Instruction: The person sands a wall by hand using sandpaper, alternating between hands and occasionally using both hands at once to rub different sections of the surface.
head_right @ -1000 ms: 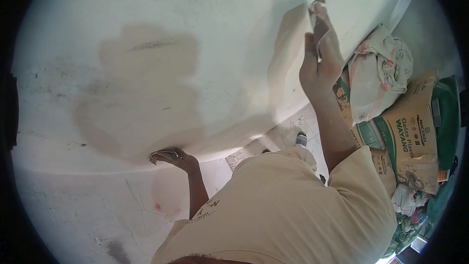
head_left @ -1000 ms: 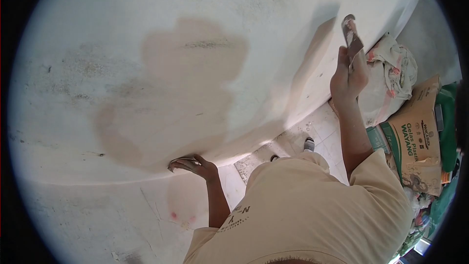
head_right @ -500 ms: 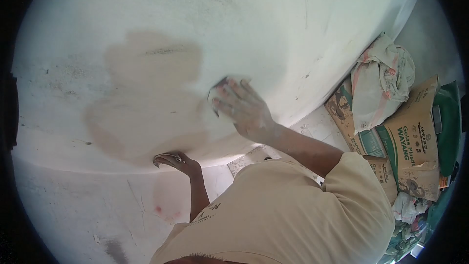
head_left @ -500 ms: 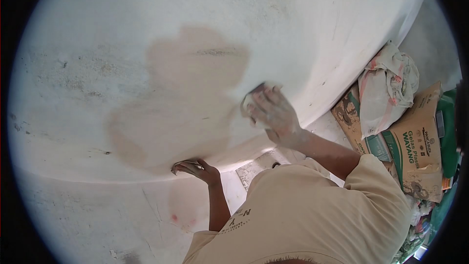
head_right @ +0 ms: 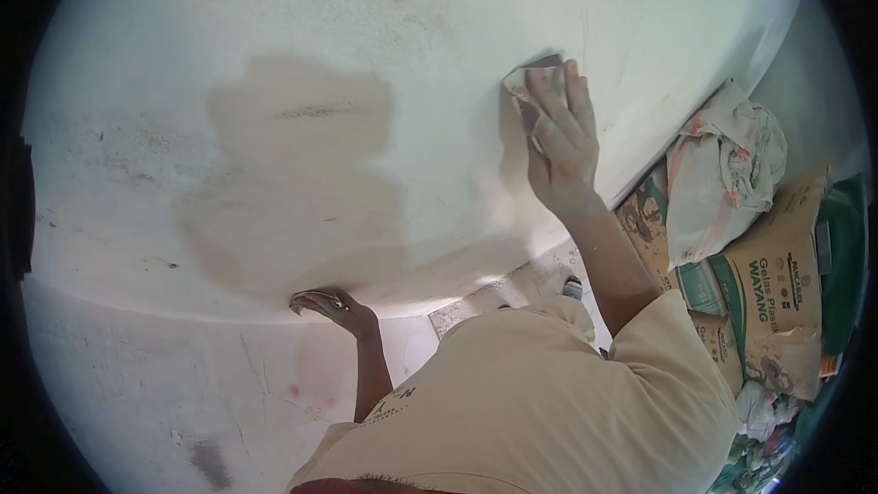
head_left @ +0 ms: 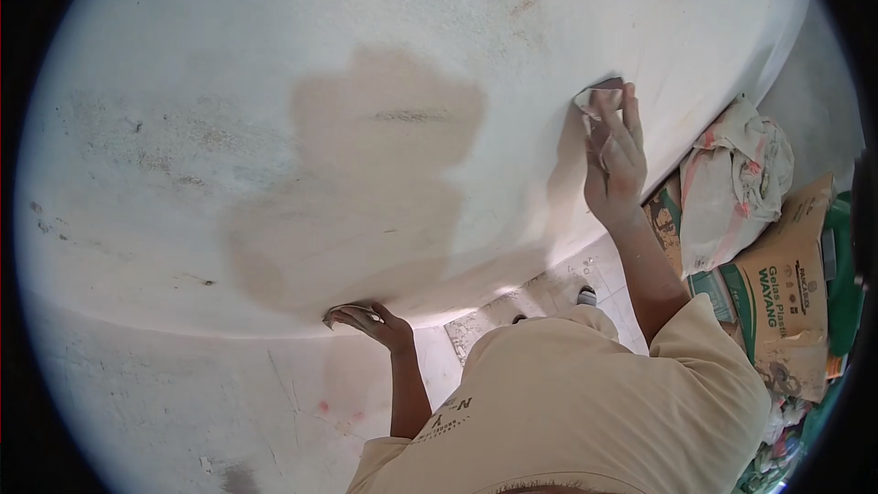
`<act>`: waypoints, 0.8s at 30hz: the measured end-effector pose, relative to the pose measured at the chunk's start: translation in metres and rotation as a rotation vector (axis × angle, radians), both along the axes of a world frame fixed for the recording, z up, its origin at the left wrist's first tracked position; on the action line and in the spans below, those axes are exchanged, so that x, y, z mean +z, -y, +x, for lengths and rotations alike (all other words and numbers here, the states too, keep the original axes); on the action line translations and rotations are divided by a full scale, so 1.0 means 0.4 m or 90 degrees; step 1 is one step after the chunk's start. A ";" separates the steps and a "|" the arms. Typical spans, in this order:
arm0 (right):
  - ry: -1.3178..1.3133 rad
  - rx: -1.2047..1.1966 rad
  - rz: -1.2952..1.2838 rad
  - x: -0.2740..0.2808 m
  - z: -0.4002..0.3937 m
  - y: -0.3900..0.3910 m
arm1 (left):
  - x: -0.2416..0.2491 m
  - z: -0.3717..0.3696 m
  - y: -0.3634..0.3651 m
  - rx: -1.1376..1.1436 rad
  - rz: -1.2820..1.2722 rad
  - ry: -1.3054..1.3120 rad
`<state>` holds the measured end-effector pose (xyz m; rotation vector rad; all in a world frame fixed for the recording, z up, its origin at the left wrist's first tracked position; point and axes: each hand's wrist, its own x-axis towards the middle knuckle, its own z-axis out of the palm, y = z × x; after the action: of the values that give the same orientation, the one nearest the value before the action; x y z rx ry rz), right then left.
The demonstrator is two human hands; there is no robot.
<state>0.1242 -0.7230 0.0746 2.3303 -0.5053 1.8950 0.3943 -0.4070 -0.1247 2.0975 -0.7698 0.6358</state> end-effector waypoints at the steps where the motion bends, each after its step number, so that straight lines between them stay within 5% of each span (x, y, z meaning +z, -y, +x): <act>1: -0.008 -0.016 0.019 -0.002 -0.001 0.001 | 0.000 0.000 -0.003 0.008 -0.001 0.001; 11: -0.345 0.217 0.027 -0.231 0.011 -0.143 | 0.075 -0.075 0.059 0.049 -0.134 -0.101; 13: -0.460 0.397 0.117 -0.284 -0.024 -0.137 | 0.079 -0.090 0.082 0.051 -0.175 -0.130; 16: -0.575 0.455 0.253 -0.397 -0.116 -0.061 | 0.112 -0.138 0.142 0.033 -0.321 -0.196; 18: -0.567 0.399 0.361 -0.497 -0.195 0.012 | 0.164 -0.177 0.194 0.053 -0.382 -0.163; 20: -0.625 0.309 0.633 -0.656 -0.316 0.148 | 0.208 -0.242 0.260 0.075 -0.423 -0.203; 22: -0.791 0.181 0.733 -0.745 -0.407 0.246 | 0.202 -0.280 0.302 0.059 -0.423 -0.229; 24: -0.919 0.090 0.765 -0.995 -0.550 0.367 | 0.201 -0.322 0.352 0.053 -0.452 -0.226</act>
<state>-0.0957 -0.8699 -0.3234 3.4227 -1.3454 -0.7498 0.2655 -0.5478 -0.0442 1.5203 -0.2031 0.4664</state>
